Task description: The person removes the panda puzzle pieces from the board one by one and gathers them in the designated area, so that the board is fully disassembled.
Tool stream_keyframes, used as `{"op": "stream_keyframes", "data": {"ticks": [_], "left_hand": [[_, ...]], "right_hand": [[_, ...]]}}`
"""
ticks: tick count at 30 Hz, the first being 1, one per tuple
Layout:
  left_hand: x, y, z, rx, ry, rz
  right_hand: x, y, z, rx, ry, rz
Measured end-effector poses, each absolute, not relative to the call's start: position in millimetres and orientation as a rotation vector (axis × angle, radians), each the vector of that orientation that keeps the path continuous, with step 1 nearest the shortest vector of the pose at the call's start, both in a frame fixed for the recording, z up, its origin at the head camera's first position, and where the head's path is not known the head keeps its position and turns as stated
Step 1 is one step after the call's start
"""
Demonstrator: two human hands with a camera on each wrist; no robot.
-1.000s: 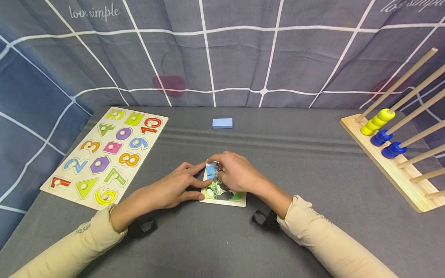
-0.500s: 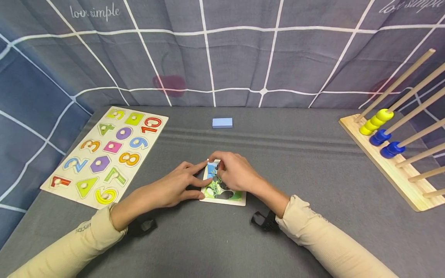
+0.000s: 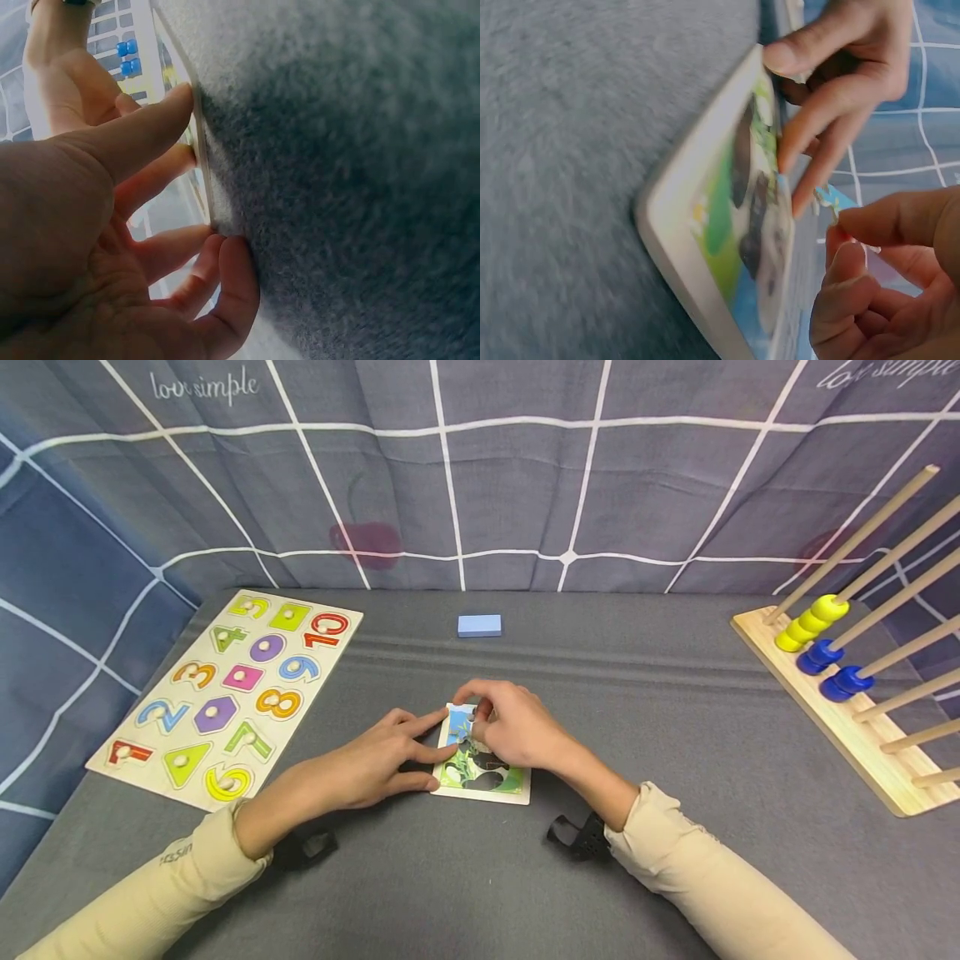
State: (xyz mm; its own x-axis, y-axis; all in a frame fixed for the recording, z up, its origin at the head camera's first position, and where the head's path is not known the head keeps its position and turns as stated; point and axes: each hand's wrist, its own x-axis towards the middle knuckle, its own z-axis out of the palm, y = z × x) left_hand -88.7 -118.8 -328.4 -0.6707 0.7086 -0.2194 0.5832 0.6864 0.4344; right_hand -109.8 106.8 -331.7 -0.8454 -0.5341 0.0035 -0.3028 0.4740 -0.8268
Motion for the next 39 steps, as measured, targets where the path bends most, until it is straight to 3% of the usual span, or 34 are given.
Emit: {"op": "stream_keyframes", "data": {"ticks": [18, 39], "left_hand": [[-93, -121, -333, 1.071, 2.574, 0.496], [-91, -120, -332, 1.032, 2.587, 0.512]], "right_hand": [[-98, 151, -331, -0.52, 2.429, -1.508], [-91, 205, -345, -0.464, 2.638, -1.288]]}}
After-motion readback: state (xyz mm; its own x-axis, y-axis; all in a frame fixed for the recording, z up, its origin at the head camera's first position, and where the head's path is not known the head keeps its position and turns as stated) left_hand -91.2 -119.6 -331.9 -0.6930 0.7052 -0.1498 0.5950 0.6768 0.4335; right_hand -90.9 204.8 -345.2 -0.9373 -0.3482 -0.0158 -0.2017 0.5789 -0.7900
